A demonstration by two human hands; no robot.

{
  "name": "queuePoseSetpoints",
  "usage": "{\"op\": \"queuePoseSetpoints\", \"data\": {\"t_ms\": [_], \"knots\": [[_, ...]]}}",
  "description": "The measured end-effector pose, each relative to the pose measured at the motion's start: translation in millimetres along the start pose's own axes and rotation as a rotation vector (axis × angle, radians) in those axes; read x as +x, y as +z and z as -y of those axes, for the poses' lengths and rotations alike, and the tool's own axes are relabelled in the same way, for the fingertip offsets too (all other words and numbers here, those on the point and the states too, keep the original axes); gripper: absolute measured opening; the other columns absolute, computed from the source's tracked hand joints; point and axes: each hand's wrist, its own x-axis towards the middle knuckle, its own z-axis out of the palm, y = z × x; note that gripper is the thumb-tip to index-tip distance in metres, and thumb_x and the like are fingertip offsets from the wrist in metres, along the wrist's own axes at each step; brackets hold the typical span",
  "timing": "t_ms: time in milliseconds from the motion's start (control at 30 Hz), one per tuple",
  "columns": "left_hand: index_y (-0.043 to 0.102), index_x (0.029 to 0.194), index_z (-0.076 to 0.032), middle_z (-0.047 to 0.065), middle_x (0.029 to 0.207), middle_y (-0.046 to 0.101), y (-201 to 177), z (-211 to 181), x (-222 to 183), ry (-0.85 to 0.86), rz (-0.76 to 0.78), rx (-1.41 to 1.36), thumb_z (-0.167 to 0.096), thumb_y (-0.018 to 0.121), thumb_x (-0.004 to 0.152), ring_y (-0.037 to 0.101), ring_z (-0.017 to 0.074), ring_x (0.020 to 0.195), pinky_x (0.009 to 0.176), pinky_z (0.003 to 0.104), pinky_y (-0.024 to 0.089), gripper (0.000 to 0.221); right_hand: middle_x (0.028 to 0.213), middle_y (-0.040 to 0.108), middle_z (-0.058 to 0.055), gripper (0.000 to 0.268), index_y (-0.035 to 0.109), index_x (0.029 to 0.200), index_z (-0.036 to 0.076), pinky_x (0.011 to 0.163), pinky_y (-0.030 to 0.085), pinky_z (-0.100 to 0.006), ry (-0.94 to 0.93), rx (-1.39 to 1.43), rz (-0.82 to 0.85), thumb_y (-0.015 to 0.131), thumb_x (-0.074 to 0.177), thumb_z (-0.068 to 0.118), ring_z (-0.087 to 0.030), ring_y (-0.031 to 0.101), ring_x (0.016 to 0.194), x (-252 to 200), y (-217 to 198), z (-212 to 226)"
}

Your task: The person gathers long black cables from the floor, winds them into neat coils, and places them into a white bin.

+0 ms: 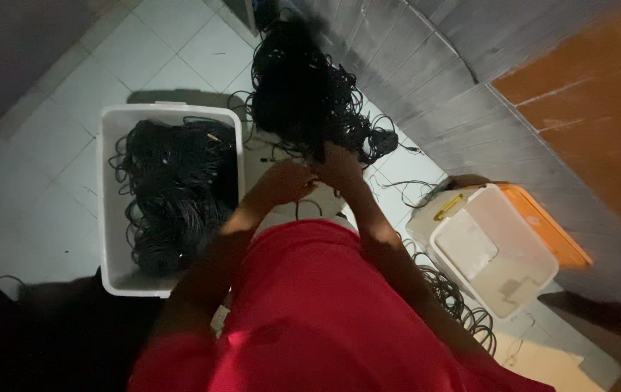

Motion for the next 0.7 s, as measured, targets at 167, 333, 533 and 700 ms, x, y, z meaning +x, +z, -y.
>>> {"op": "queuePoseSetpoints", "data": {"t_ms": [167, 333, 533, 700], "knots": [[0.075, 0.105, -0.015, 0.004, 0.091, 0.077, -16, 9, -5, 0.355, -0.237, -0.03, -0.048, 0.069, 0.094, 0.073, 0.0232, 0.085, 0.095, 0.048, 0.051, 0.036, 0.104, 0.071, -0.023, 0.057, 0.065, 0.118, 0.002, 0.079, 0.053, -0.047, -0.277, 0.021, 0.349, 0.067, 0.091, 0.053, -0.039, 0.067, 0.094, 4, 17, -31], [0.075, 0.1, -0.018, 0.005, 0.086, 0.074, -40, 10, 7, 0.368, -0.152, 0.034, -0.051, 0.073, 0.087, 0.068, 0.029, 0.084, 0.09, 0.048, 0.045, 0.035, 0.1, 0.074, -0.015, 0.053, 0.07, 0.117, 0.013, 0.072, 0.053, -0.038, 0.171, 0.555, 0.561, 0.053, 0.095, 0.058, -0.026, 0.067, 0.084, -9, -9, -17], [0.072, 0.101, -0.014, 0.005, 0.085, 0.072, -21, 31, 15, 0.474, -0.314, 0.045, -0.04, 0.077, 0.083, 0.068, 0.0288, 0.085, 0.093, 0.048, 0.043, 0.032, 0.095, 0.078, -0.008, 0.05, 0.075, 0.114, 0.015, 0.065, 0.055, -0.032, 0.211, 0.893, 0.692, 0.055, 0.094, 0.056, -0.015, 0.07, 0.076, -25, -52, 10], [0.072, 0.096, -0.014, 0.004, 0.082, 0.071, -2, 50, 15, 0.463, -0.279, -0.118, -0.035, 0.077, 0.088, 0.068, 0.0265, 0.083, 0.087, 0.045, 0.047, 0.023, 0.094, 0.077, -0.006, 0.043, 0.077, 0.115, 0.008, 0.066, 0.056, -0.035, 0.007, 0.342, 0.664, 0.083, 0.079, 0.03, -0.017, 0.069, 0.077, -33, -67, 10]]}}
